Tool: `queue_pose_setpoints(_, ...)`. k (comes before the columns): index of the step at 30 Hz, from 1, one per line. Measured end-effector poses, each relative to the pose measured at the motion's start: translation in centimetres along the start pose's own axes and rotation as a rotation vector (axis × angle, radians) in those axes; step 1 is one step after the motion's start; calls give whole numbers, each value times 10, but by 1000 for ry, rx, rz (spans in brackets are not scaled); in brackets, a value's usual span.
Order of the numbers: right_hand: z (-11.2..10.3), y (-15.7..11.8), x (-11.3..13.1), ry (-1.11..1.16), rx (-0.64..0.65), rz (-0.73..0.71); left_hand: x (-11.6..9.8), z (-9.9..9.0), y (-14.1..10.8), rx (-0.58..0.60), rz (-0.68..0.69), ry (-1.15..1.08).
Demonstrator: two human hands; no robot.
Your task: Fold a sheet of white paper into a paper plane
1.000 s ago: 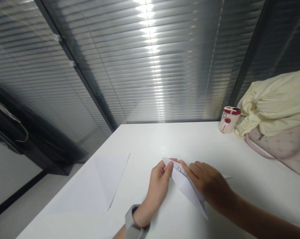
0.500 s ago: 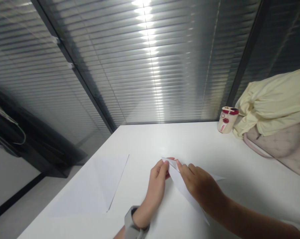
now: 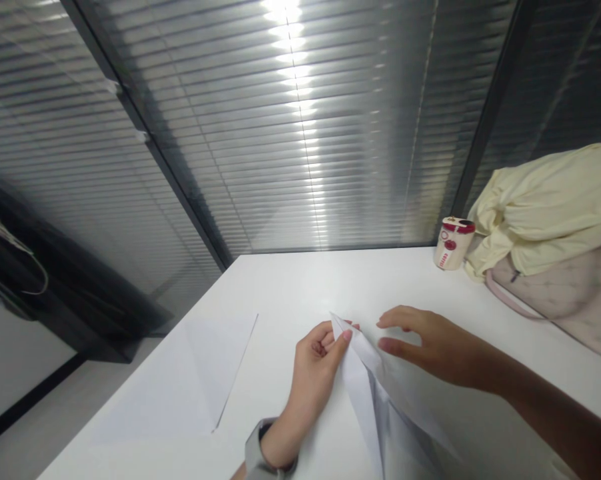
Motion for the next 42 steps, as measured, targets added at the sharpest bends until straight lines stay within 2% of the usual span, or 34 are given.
queue_pose_setpoints(4,22,16,-12,438,148,88,-9,2,3,11,-1,4)
queue_pose_setpoints(8,40,20,-25,671,114,159,-6,1,9,2,-32,-33)
queue_pose_setpoints(10,44,21,-32,698,98,185,0,1,12,-7,-59,-54)
queue_pose_setpoints(16,54,20,-45,832,154,230,19,1,13,-21,-113,-111)
queue_pose_setpoints(21,61,20,-50,903,85,306,18,0,8,-62,-130,-102)
queue_pose_setpoints(26,69,21,-61,961,117,336,18,0,5,-47,-154,-116)
queue_pose_setpoints(34,67,20,-42,973,116,276,18,5,-1,-43,-193,-92)
queue_pose_setpoints(38,65,20,-43,896,68,280,17,6,-2,-30,-196,-97)
queue_pose_setpoints(42,66,20,-46,911,88,291,18,6,-1,-19,-203,-124)
Point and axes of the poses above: each hand's wrist, its own y-axis towards the middle knuckle, its own z-axis out of the palm, x = y × z, the point moved 5 cm from there along y, towards the middle knuckle, and after that the axes turned 8 degrees about y, right-handed, at the moved point
